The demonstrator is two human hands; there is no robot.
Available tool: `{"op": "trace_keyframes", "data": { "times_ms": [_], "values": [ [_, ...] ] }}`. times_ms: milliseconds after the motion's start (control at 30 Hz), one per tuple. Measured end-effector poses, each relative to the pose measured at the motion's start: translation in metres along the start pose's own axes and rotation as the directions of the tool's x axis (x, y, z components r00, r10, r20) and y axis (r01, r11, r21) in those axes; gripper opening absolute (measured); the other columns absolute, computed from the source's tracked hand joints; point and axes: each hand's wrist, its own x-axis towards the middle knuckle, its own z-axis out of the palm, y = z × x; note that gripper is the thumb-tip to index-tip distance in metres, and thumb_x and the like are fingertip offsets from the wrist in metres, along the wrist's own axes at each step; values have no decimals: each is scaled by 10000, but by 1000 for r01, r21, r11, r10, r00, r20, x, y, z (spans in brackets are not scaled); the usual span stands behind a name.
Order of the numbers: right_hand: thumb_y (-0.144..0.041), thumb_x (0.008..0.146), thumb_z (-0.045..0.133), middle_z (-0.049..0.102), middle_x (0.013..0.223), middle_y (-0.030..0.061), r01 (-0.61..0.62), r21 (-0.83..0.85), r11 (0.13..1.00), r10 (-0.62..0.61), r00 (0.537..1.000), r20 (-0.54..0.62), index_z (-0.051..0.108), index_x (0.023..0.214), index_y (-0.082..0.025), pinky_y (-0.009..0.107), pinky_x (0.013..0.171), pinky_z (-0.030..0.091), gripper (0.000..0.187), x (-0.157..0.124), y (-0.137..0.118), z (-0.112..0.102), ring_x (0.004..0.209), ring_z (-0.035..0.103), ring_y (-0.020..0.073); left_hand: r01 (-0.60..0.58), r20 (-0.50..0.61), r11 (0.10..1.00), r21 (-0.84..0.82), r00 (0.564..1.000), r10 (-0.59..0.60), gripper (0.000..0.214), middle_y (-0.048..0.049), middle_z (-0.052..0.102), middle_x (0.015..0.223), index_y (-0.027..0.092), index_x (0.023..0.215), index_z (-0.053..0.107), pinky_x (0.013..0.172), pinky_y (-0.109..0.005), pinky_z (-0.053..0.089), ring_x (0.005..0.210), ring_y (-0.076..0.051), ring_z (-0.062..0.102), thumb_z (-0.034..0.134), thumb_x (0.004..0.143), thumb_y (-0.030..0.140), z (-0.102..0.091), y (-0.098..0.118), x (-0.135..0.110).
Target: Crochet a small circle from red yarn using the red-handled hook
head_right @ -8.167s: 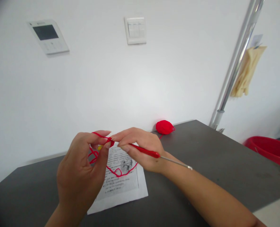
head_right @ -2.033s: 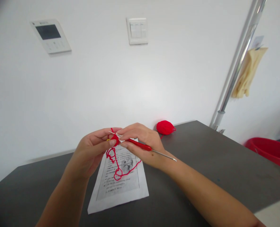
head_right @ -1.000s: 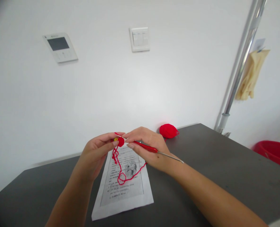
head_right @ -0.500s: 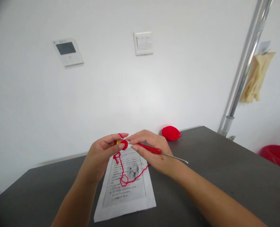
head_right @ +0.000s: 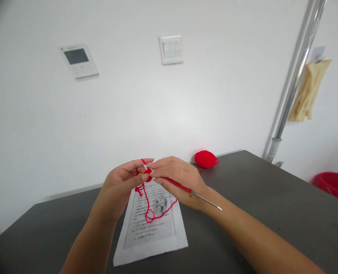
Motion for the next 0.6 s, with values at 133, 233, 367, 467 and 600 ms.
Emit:
{"op": "trace_keyframes", "data": {
  "times_ms": [133, 233, 367, 467, 600],
  "values": [
    [-69, 927, 608, 772, 1073, 118, 6, -1, 1000, -6, 1000, -17, 682, 1094, -179, 295, 907, 602, 214, 0, -1, 1, 1052, 719, 170, 25, 0, 999, -28, 1000, -25, 357, -4, 686, 705, 173, 941, 802, 760, -303, 470, 722, -152, 616, 868, 592, 213, 1, 1, -1],
    [-71, 927, 611, 772, 1070, 115, -1, 5, 1000, 1, 1000, -21, 685, 1084, -178, 290, 902, 603, 204, -1, 0, 1, 1041, 717, 163, 37, 13, 997, -69, 999, -36, 331, -2, 684, 694, 176, 954, 803, 781, -307, 472, 726, -156, 635, 847, 629, 222, 0, 0, -1],
    [-78, 930, 607, 772, 1064, 106, -4, 5, 1000, 4, 1000, -26, 683, 1080, -189, 298, 886, 610, 202, -1, 0, 1, 1030, 718, 164, 36, 26, 996, -82, 999, -34, 309, -9, 693, 719, 174, 992, 799, 816, -324, 481, 743, -164, 647, 810, 686, 216, -2, -1, -2],
    [-79, 931, 605, 768, 1079, 108, -6, -2, 1000, 6, 1000, -28, 682, 1088, -192, 304, 891, 612, 208, -1, 0, 0, 1039, 719, 169, 8, 32, 999, -49, 999, -6, 302, -9, 696, 727, 181, 1000, 797, 820, -308, 479, 774, -163, 649, 809, 699, 206, -2, -1, -3],
    [-83, 936, 598, 757, 1144, 113, 19, -1, 1000, -19, 1000, -4, 673, 1142, -207, 337, 932, 608, 252, -2, -1, 0, 1116, 703, 189, 0, 80, 1000, 5, 997, 0, 287, -11, 699, 715, 182, 950, 802, 750, -288, 478, 706, -145, 614, 828, 665, 205, -2, 1, -3]
  ]
}}
